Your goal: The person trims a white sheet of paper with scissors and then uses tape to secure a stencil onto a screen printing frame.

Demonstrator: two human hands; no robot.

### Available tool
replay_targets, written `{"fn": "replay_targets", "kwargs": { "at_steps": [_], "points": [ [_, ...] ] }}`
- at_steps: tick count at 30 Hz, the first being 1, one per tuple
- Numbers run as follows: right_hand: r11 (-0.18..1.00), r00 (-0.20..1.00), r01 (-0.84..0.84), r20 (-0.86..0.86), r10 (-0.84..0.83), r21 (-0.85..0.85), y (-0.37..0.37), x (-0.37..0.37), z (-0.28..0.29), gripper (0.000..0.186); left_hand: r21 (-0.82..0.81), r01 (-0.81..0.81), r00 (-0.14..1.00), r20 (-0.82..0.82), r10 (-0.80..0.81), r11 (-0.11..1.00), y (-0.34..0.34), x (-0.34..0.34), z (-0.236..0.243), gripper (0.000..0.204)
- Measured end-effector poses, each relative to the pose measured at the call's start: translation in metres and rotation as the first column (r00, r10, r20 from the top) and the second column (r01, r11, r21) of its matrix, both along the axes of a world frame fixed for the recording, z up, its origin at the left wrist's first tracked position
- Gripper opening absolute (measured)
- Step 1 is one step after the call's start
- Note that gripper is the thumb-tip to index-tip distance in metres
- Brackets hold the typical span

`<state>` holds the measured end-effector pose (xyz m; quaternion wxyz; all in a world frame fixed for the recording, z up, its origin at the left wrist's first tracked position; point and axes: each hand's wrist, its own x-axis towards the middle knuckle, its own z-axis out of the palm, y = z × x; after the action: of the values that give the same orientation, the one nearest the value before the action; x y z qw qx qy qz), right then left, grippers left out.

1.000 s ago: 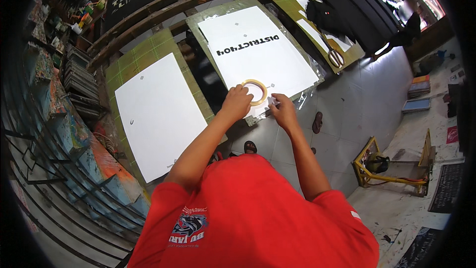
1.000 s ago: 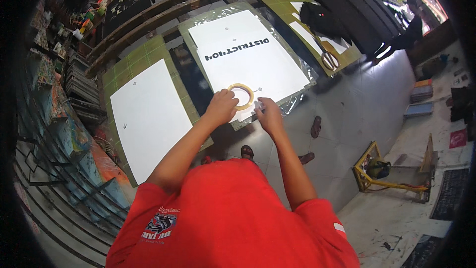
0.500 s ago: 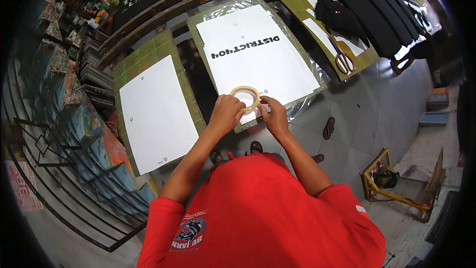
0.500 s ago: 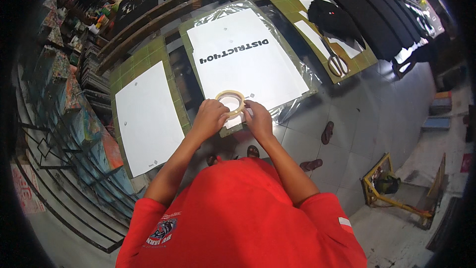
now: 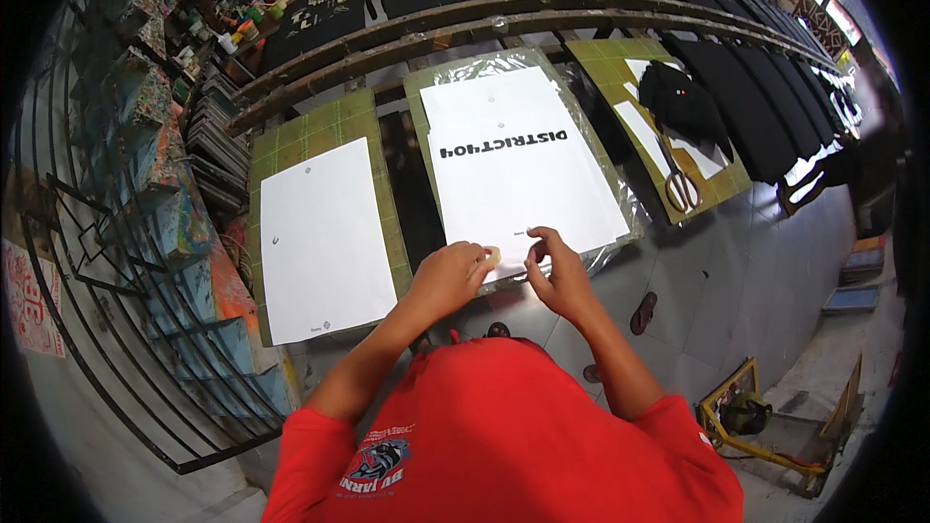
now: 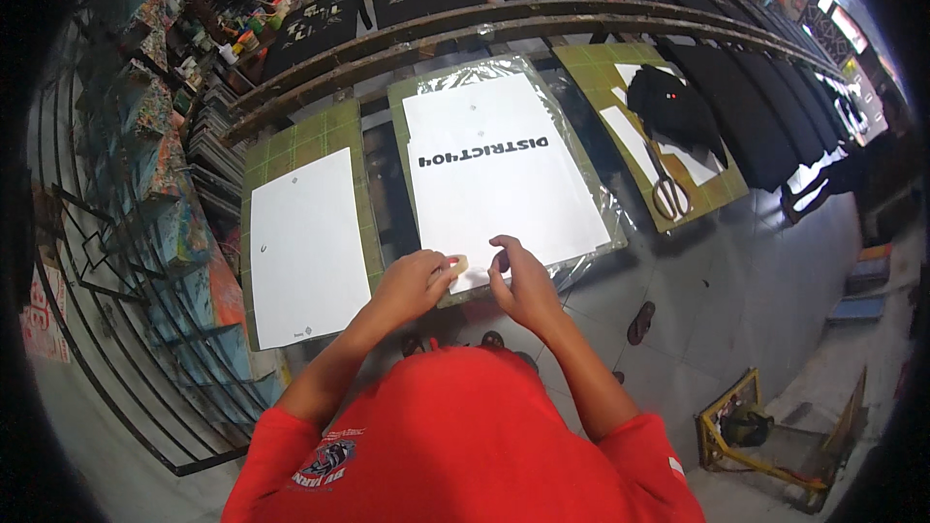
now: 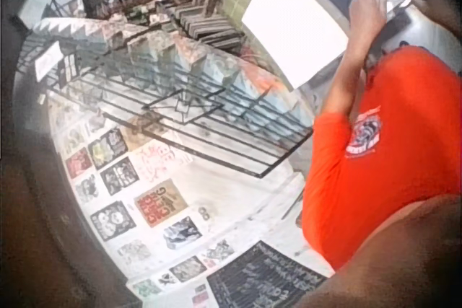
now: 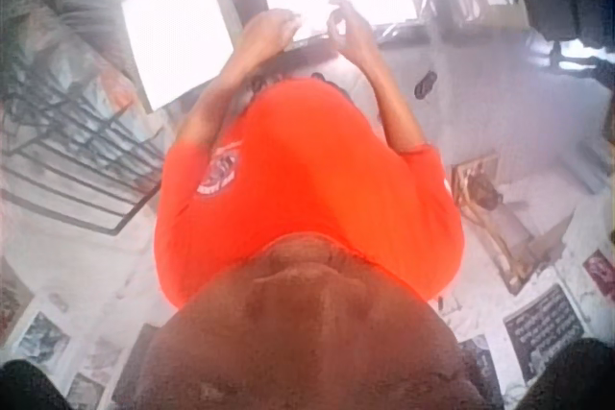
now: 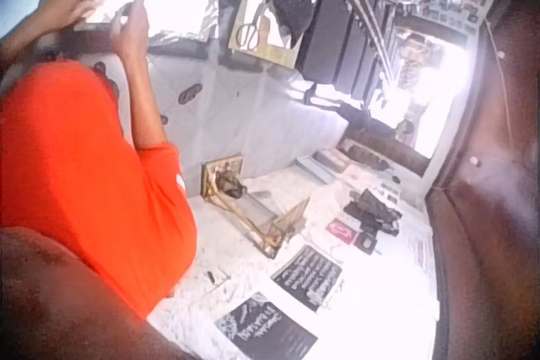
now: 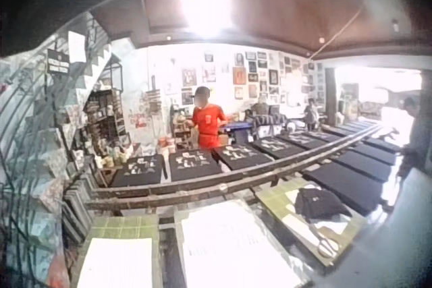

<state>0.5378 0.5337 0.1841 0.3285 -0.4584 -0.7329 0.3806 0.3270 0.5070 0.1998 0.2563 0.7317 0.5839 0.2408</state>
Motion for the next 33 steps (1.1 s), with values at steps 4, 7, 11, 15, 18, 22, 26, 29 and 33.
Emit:
{"fn": "replay_targets", "kwargs": {
  "at_steps": [4,7,11,15,18,22,26,29,33],
  "points": [
    [0.974,0.995,-0.066,-0.059,0.080,0.218,-0.013,0.009,0.072,0.035,0.138,-0.083,0.995,-0.040,0.090,0.987,-0.016,0.003,0.067,0.024],
    [0.919,0.989,-0.105,-0.056,0.136,0.380,-0.028,0.019,0.125,0.038,0.290,-0.042,0.999,0.006,0.043,0.956,-0.037,0.005,0.124,0.022],
    [0.663,0.922,-0.328,0.075,0.380,0.673,-0.055,0.051,0.205,0.022,0.760,0.031,0.976,-0.162,0.143,0.650,-0.106,0.013,0.206,0.016],
    [0.612,0.834,-0.014,-0.329,0.444,0.791,-0.096,0.038,0.243,0.021,0.966,0.014,0.949,-0.095,0.302,0.260,-0.126,0.038,0.222,0.012],
    [0.598,0.825,0.344,-0.537,0.175,0.723,-0.110,0.012,0.241,0.011,0.854,0.003,0.952,-0.162,0.260,0.521,-0.143,0.044,0.256,0.014],
    [0.331,0.784,0.519,-0.593,0.182,0.788,-0.102,0.012,0.233,0.014,0.739,-0.091,0.965,-0.101,0.243,0.667,-0.154,0.053,0.271,0.013],
    [-0.070,0.896,0.440,-0.433,0.104,0.895,-0.084,0.068,0.207,0.024,0.749,-0.051,0.988,-0.060,0.144,0.661,-0.155,0.043,0.262,0.011],
    [-0.076,0.902,0.408,-0.388,0.189,0.910,-0.083,0.069,0.207,0.025,0.724,-0.183,0.980,0.078,0.184,0.665,-0.156,0.050,0.259,0.008],
    [0.173,0.829,0.292,-0.340,0.445,0.940,-0.077,0.028,0.237,0.016,0.785,-0.173,0.984,0.120,0.128,0.595,-0.138,0.044,0.244,0.008]
  ]
}}
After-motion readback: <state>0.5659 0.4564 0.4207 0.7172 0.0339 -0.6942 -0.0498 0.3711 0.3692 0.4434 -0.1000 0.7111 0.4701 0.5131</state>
